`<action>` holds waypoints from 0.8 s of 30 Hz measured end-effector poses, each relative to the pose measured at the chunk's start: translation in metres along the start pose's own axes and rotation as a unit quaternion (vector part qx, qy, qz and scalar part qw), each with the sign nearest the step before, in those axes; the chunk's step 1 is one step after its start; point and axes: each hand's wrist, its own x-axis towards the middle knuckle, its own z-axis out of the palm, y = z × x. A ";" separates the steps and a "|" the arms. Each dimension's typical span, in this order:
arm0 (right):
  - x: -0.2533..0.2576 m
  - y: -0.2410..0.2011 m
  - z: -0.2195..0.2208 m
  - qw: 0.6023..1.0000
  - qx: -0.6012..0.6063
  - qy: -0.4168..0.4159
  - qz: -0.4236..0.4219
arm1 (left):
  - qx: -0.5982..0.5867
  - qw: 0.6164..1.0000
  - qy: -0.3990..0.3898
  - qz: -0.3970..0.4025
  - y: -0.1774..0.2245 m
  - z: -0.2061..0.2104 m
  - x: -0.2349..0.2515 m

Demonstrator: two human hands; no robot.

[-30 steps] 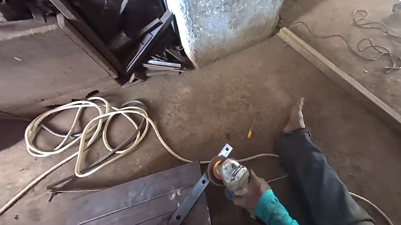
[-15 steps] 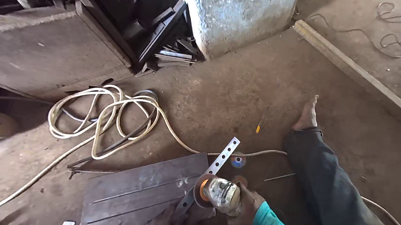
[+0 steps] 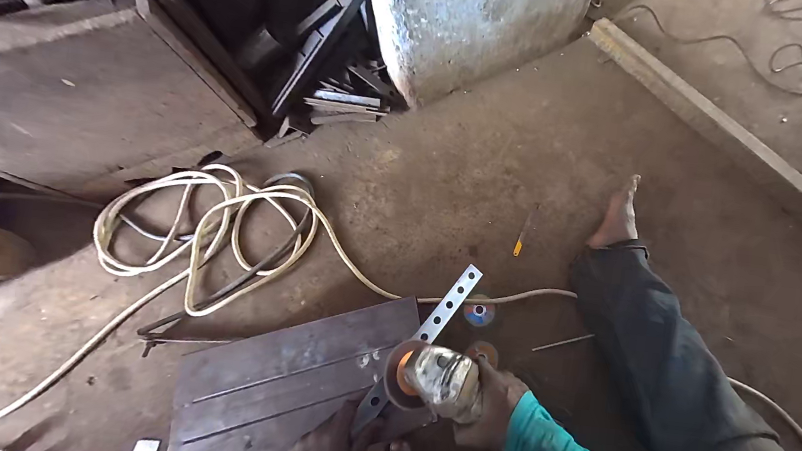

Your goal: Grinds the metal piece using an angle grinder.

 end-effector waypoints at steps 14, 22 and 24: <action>0.011 0.026 -0.018 0.993 0.081 0.077 0.031 | 0.023 0.999 -0.035 -0.029 0.007 -0.006 0.001; 0.002 0.008 -0.021 0.998 0.049 0.025 0.020 | 0.028 0.994 -0.076 -0.078 0.024 -0.019 0.006; 0.014 0.026 -0.034 0.988 0.101 0.102 0.061 | 0.025 0.997 -0.053 -0.050 0.016 -0.012 0.004</action>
